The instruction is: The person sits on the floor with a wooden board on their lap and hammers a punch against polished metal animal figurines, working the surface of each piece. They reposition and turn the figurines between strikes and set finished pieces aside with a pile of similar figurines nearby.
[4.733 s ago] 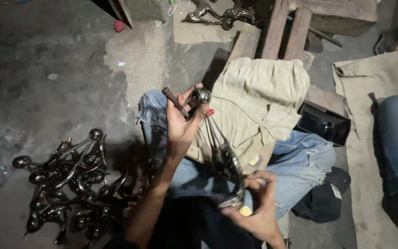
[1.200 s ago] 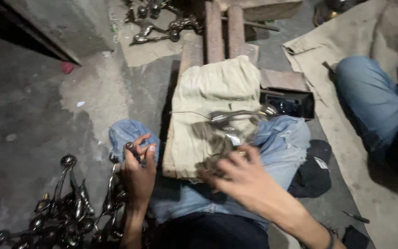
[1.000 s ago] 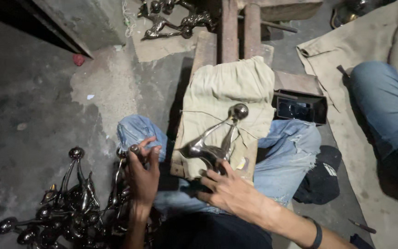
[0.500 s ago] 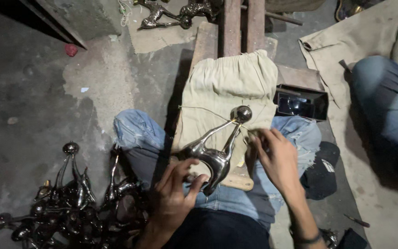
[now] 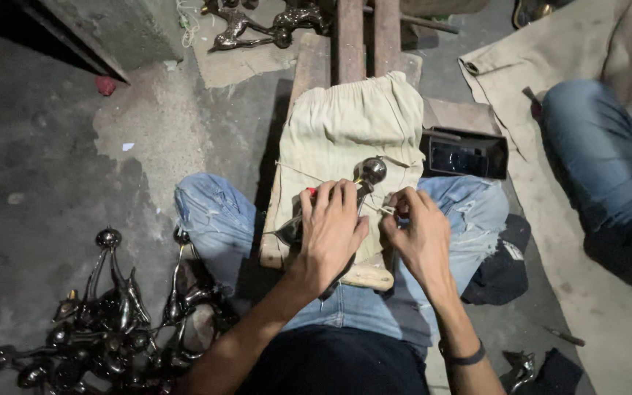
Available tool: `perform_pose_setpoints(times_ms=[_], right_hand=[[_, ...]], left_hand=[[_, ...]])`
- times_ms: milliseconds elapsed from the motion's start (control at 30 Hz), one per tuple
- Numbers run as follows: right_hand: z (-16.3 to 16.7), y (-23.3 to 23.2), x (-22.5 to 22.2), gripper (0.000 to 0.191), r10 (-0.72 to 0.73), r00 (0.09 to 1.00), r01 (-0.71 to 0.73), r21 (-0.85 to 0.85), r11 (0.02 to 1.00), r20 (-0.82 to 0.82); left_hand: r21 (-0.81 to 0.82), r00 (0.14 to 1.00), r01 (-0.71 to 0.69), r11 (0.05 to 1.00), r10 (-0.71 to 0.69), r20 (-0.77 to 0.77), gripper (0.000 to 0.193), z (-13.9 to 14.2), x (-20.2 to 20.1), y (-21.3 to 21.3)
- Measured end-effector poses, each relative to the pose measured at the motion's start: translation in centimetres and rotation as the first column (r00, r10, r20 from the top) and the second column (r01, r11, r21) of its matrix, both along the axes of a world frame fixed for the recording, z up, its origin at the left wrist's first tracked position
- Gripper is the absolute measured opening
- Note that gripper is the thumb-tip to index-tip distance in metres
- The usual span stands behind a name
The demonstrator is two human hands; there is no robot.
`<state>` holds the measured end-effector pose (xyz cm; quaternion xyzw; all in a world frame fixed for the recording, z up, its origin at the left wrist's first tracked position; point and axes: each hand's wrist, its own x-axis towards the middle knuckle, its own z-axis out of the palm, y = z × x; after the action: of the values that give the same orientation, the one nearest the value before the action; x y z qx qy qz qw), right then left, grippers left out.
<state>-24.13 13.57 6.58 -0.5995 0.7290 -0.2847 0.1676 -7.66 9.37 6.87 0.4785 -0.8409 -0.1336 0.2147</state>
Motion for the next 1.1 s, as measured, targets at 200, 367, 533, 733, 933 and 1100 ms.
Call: perform_pose_setpoints(times_ms=[200,367,533,733,933,1100], right_hand=[[0.9,3.5,-0.1,0.033,-0.011,0.999,0.01,0.037,0.999,0.034],[0.6,5.0,-0.4,0.019,-0.091,0.988,0.083,0.067,0.994,0.123],[0.9,5.2,-1.3,0.016,-0.079,0.983,0.101,-0.129,0.986,0.168],[-0.7,2.8,-0.3,0.031,0.129,0.967,-0.173,-0.194,0.966,-0.221],[-3.3,-1.7,-1.7,0.023,0.04,0.981,-0.021,-0.103,0.994,0.187],[-4.3,-5.6,-4.0,0.024,-0.084,0.995,0.084,0.008,0.996,0.055]], left_hand=[[0.072,0.987,-0.047,0.996,0.058,-0.151,0.054,0.0,0.5,-0.5],[0.053,0.964,-0.088,0.995,0.099,-0.247,0.046,0.6,1.3,0.0],[0.053,0.964,-0.072,0.996,0.083,-0.253,0.044,0.2,1.2,-0.2],[0.053,0.968,-0.04,0.998,0.051,-0.245,0.045,-0.3,1.0,-0.4],[0.1,0.967,-0.03,0.995,0.054,-0.249,0.053,-0.4,1.3,-0.3],[0.058,0.968,-0.015,0.998,0.029,-0.25,0.053,-0.6,2.0,-0.3]])
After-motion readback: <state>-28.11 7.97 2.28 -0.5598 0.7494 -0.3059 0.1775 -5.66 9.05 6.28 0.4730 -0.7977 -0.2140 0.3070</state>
